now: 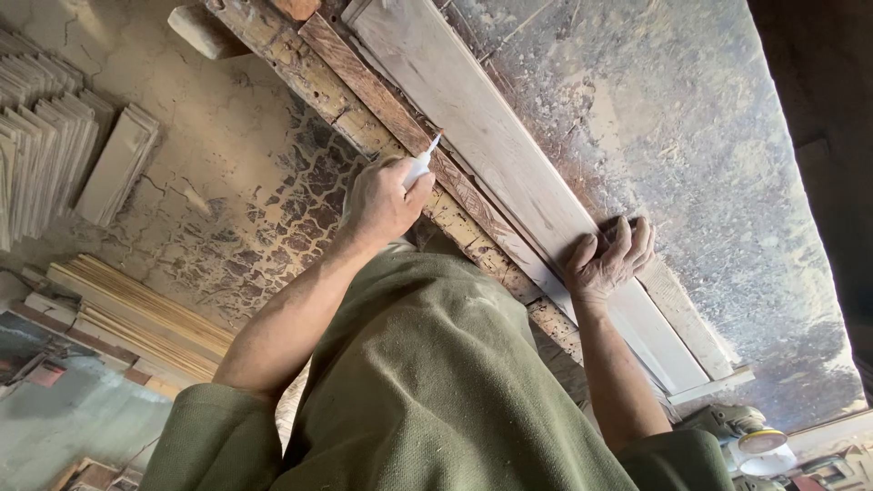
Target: The recorder is finishing wooden boards by applying glue or filler and sanding them with a power sander.
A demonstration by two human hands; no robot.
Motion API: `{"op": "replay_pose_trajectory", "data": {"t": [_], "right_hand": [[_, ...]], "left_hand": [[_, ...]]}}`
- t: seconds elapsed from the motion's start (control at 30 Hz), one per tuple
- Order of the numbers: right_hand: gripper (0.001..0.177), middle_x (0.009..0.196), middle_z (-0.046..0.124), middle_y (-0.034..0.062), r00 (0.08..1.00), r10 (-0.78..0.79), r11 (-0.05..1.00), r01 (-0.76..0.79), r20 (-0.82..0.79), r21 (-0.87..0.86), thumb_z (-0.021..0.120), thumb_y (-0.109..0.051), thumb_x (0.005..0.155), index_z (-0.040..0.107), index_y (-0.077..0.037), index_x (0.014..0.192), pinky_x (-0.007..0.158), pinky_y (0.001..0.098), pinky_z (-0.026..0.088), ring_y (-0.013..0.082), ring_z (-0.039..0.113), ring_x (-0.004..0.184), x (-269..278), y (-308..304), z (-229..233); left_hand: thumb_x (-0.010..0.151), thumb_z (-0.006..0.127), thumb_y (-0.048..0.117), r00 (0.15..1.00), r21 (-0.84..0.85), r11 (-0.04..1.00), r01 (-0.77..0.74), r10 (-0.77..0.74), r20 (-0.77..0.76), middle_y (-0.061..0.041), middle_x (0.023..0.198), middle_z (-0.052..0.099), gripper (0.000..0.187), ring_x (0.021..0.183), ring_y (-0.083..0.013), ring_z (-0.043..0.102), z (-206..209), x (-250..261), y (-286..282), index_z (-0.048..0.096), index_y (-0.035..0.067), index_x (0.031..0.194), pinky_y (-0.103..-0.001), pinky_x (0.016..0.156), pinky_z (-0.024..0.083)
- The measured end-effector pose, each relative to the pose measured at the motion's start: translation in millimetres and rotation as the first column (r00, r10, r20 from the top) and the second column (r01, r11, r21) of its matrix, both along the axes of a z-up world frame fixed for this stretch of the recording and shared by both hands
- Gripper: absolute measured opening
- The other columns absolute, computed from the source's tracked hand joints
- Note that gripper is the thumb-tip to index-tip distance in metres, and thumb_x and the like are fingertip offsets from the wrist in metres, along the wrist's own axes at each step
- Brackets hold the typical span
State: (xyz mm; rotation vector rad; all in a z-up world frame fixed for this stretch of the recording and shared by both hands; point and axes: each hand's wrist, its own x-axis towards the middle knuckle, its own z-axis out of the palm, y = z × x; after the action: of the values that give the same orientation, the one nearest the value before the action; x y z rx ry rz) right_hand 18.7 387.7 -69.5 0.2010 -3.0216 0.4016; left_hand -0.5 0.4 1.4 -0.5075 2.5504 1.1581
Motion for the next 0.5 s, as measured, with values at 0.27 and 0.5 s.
{"op": "replay_pose_trajectory", "data": {"t": [0.27, 0.5], "right_hand": [[0.054, 0.146, 0.047, 0.0224, 1.0, -0.004, 1.0, 0.004, 0.007, -0.018, 0.047, -0.05, 0.104, 0.054, -0.009, 0.139, 0.108, 0.052, 0.03, 0.0435, 0.042, 0.136, -2, -3, 2], [0.055, 0.146, 0.046, 0.0234, 1.0, 0.0, 1.0, 0.001, 0.017, -0.02, 0.045, -0.05, 0.105, 0.052, -0.009, 0.141, 0.11, 0.0535, 0.029, 0.0451, 0.041, 0.137, -3, -1, 1]], "left_hand": [[0.094, 0.069, 0.029, 0.993, 0.076, 0.995, -0.068, 0.06, 0.102, -0.023, 0.074, 0.07, 0.029, 0.071, -0.0404, 0.072, 10, -9, 1, 0.075, 0.001, 0.086, -0.045, 0.058, 0.054], [0.093, 0.068, 0.026, 0.996, 0.073, 0.995, -0.067, 0.062, 0.067, -0.029, 0.07, 0.066, 0.033, 0.07, -0.0473, 0.07, 23, -19, 1, 0.07, -0.004, 0.078, -0.049, 0.053, 0.051]]}}
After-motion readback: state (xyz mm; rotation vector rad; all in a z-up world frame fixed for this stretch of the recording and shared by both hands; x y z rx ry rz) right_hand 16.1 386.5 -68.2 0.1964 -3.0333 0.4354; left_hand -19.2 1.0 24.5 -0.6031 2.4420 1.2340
